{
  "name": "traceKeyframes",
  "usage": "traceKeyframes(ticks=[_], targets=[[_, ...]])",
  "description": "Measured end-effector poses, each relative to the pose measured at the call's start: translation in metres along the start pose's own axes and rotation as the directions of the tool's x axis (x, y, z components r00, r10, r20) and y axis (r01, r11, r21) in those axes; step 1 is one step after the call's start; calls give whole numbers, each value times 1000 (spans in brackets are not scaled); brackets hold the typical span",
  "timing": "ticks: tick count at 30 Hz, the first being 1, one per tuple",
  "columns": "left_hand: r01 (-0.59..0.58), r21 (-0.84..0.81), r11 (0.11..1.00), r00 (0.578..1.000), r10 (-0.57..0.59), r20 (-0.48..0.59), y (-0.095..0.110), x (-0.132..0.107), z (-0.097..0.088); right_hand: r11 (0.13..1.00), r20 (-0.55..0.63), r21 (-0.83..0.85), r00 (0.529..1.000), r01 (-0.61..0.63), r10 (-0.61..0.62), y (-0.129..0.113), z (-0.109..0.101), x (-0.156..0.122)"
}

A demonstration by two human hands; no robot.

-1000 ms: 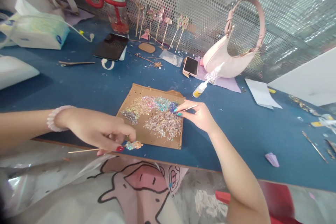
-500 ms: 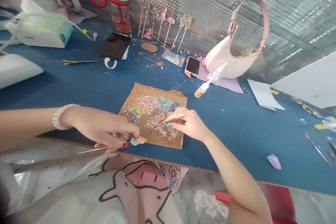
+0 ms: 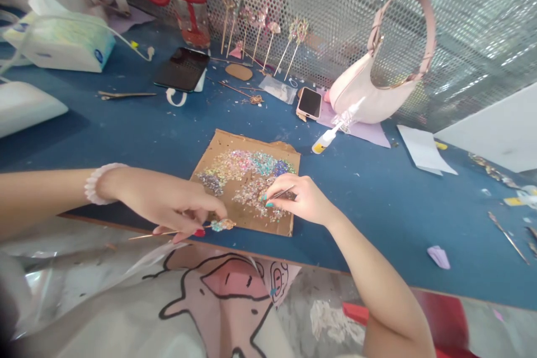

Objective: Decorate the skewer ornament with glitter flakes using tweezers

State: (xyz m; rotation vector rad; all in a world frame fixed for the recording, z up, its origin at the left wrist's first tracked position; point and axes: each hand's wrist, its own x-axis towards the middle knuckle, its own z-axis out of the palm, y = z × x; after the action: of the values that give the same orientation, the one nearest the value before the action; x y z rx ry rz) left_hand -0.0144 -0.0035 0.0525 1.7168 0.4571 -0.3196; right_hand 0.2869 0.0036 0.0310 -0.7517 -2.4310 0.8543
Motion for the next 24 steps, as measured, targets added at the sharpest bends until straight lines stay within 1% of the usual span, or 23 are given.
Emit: traceKeyframes(ticks=[3, 8, 12, 20, 24], targets=[[-32, 12, 999, 999, 32, -17, -3, 1, 1, 1000, -26, -12, 999, -20, 19, 2, 0, 0], [-168, 64, 984, 985, 171, -37, -19, 6, 4, 1000, -45, -11, 999, -26, 26, 3, 0, -1], [-160, 48, 986, 986, 161, -35, -25, 8, 3, 1000, -22, -2, 1000, -8, 8, 1, 1, -1], [-126, 1, 992, 992, 126, -18, -23, 8, 1, 1000, -4, -2, 1000, -1, 1, -1, 0, 0], [-139, -11, 990, 990, 139, -28, -21, 6, 1, 999, -6, 28, 1000, 16, -16, -2, 2, 0]])
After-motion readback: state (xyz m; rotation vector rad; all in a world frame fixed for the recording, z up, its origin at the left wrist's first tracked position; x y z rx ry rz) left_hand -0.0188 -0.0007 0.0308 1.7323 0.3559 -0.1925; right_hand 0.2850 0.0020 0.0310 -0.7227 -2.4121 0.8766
